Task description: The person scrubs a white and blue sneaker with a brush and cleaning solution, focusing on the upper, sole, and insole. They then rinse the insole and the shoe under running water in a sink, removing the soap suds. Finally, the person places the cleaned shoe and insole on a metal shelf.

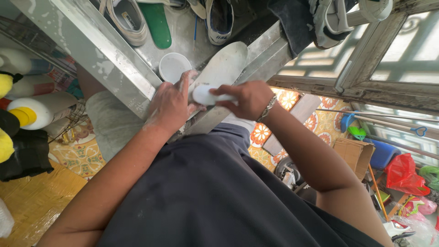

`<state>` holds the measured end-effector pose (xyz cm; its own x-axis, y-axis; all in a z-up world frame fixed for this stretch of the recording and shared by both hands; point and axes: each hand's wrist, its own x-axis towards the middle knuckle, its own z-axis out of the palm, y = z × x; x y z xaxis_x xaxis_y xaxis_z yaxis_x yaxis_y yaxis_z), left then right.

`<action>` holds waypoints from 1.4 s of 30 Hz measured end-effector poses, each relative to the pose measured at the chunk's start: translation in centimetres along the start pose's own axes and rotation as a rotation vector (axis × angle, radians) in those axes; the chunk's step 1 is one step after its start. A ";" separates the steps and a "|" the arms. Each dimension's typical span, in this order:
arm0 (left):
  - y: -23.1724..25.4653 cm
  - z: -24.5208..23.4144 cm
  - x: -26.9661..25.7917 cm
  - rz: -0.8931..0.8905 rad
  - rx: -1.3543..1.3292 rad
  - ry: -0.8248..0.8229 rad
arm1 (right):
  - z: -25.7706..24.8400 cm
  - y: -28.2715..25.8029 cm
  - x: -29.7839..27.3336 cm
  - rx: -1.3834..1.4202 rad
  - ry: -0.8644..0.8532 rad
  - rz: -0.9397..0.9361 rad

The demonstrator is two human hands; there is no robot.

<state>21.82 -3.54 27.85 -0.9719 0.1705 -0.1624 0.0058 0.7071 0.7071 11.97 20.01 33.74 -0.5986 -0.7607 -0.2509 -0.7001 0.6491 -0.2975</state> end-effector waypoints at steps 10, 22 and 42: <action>0.1 -0.2 0.0 0.061 0.008 -0.006 | -0.7 1.7 -0.3 -0.029 0.020 -0.024; -0.1 0.4 0.6 0.158 0.140 -0.052 | -1.6 3.4 -1.1 0.093 0.213 0.140; 0.5 -0.4 1.3 0.170 0.278 -0.137 | -0.4 3.3 -1.7 0.066 0.236 0.171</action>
<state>20.42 -3.27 28.28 -0.9111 0.3787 -0.1626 0.2469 0.8175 0.5203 10.50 23.41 33.59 -0.7847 -0.6141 -0.0839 -0.5595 0.7600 -0.3308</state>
